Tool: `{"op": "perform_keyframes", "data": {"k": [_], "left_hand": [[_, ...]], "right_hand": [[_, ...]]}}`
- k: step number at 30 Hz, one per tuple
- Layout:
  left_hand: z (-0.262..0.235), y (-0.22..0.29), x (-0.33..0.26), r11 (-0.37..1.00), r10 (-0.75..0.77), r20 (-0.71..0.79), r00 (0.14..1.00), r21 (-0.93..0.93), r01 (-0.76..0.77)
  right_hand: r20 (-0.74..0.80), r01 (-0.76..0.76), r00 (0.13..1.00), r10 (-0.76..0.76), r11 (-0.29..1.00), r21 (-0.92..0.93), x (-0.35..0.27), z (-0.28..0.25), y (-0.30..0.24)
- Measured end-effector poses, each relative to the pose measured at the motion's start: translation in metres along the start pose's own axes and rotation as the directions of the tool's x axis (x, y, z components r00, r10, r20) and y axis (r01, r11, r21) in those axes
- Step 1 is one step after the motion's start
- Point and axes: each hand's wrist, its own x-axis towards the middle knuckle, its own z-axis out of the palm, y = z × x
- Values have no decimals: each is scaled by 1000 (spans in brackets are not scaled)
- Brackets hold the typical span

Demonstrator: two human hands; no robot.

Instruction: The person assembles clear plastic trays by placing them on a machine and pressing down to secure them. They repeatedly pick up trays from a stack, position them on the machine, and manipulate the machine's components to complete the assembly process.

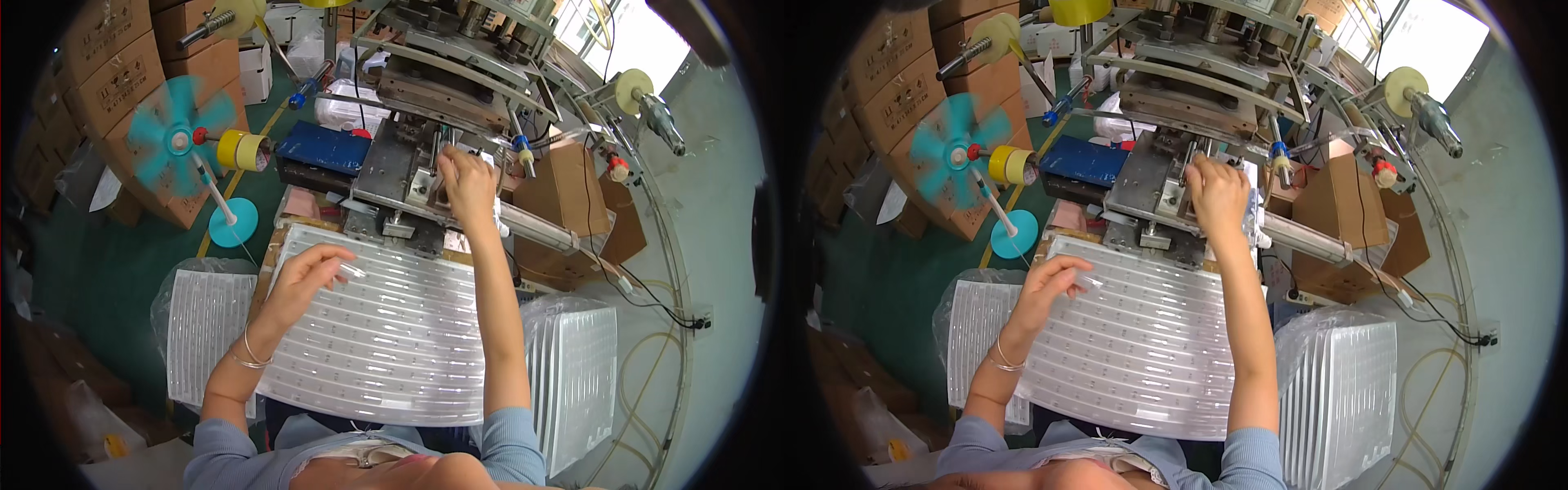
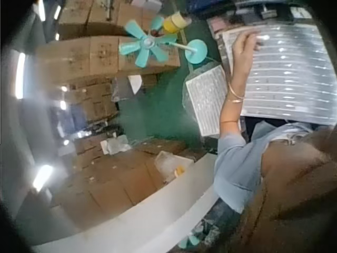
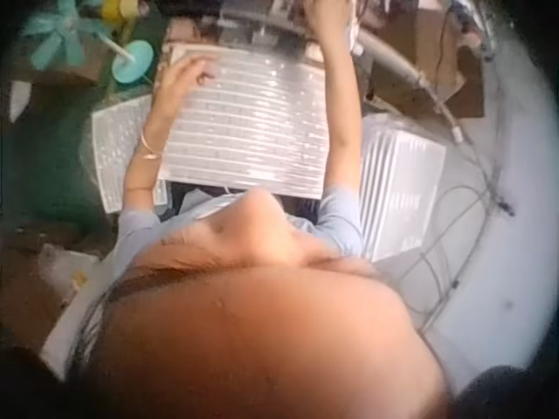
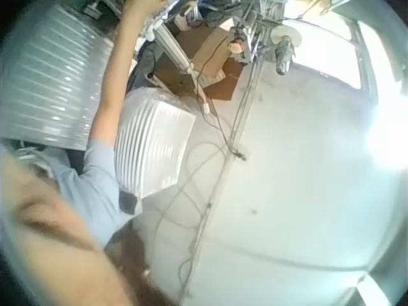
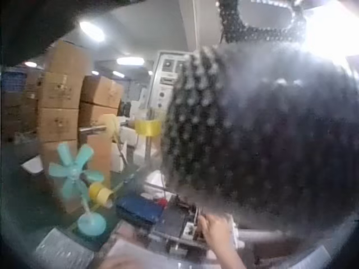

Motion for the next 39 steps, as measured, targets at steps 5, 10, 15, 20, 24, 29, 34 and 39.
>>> {"op": "perform_keyframes", "data": {"k": [5, 10, 15, 20, 24, 29, 34, 39], "left_hand": [[4, -3, -30, 715, -266, 106, 958, -646, 269], [30, -24, -58, 823, -297, 95, 950, -479, 305], [55, -17, -99, 924, -298, 85, 951, -225, 309], [66, -25, -92, 608, -382, 230, 895, -667, 431], [66, -26, -85, 566, -398, 185, 899, -722, 399], [71, -30, -81, 824, -279, 88, 956, -490, 286], [95, -16, -63, 880, 154, 194, 969, 418, -223], [69, -23, -40, 606, 294, 151, 944, 734, -306]], "right_hand": [[-135, 53, 990, -45, 997, 52, -8, 14, 12], [-158, 83, 986, -59, 986, 145, -96, -43, 12], [378, 10, 921, -97, 974, 226, -231, -94, -18], [660, 100, 714, -234, 967, 234, -312, -98, -46], [675, 207, 679, -286, 958, 198, -333, -82, -45], [534, -23, 813, -233, 903, 428, -272, -100, -45], [316, -382, 915, 251, 793, 474, -198, -94, -15], [364, -355, 914, 180, 789, 502, -189, -60, 9]]}}
